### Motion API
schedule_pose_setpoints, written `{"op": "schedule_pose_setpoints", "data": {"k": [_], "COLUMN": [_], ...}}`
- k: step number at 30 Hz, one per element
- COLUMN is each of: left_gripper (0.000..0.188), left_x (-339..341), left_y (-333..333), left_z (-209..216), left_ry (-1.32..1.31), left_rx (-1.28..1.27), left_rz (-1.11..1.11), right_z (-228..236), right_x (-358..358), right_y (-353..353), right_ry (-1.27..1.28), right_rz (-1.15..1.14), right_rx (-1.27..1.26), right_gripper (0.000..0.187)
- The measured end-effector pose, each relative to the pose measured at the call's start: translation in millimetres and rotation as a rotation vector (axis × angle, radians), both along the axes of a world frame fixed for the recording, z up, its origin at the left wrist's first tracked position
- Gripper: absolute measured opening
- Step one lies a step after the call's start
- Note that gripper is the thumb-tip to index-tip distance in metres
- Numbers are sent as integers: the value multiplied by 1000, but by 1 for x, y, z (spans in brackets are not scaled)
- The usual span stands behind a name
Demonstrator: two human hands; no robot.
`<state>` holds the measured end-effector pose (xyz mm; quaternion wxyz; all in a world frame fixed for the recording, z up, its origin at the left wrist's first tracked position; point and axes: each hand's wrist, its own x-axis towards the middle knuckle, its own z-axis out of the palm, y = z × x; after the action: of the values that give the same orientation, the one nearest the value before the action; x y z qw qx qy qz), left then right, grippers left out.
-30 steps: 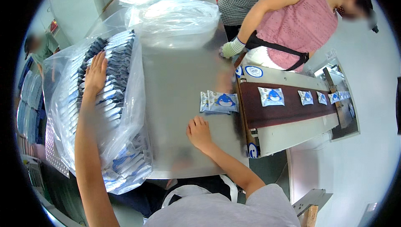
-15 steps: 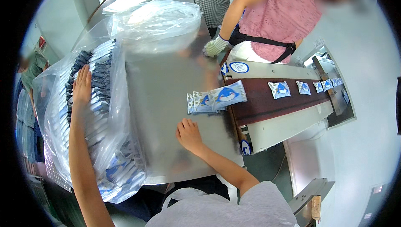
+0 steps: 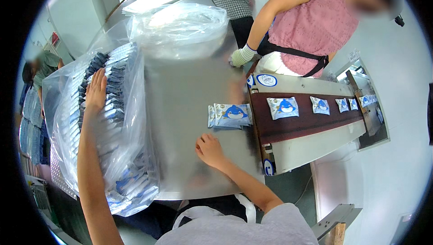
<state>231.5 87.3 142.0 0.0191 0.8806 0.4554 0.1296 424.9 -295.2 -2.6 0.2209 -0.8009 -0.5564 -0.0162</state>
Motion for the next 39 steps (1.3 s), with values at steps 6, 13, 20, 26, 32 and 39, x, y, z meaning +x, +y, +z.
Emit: {"op": "schedule_pose_setpoints", "data": {"k": [6, 13, 20, 26, 32, 39], "left_gripper": [52, 52, 53, 52, 51, 50], "left_x": [-2, 1, 2, -5, 6, 6], "left_y": [5, -2, -19, -16, -16, -16], "left_z": [-6, -2, 11, 5, 7, 6], "left_ry": [-9, -3, 24, -10, -29, 14], "left_rx": [5, 18, 28, 30, 41, 4], "left_rz": [4, 0, 38, 37, 18, 58], "right_z": [111, 120, 133, 127, 95, 94], "right_x": [131, 375, 367, 252, 223, 77], "right_y": [-38, -143, -92, 27, 58, -16], "right_ry": [255, 19, 112, 117, 457, -401], "right_rz": [166, -369, 112, 494, 453, 328], "right_rx": [5, -777, -989, -803, -1187, -554], "right_gripper": [17, 39, 57, 51, 94, 98]}}
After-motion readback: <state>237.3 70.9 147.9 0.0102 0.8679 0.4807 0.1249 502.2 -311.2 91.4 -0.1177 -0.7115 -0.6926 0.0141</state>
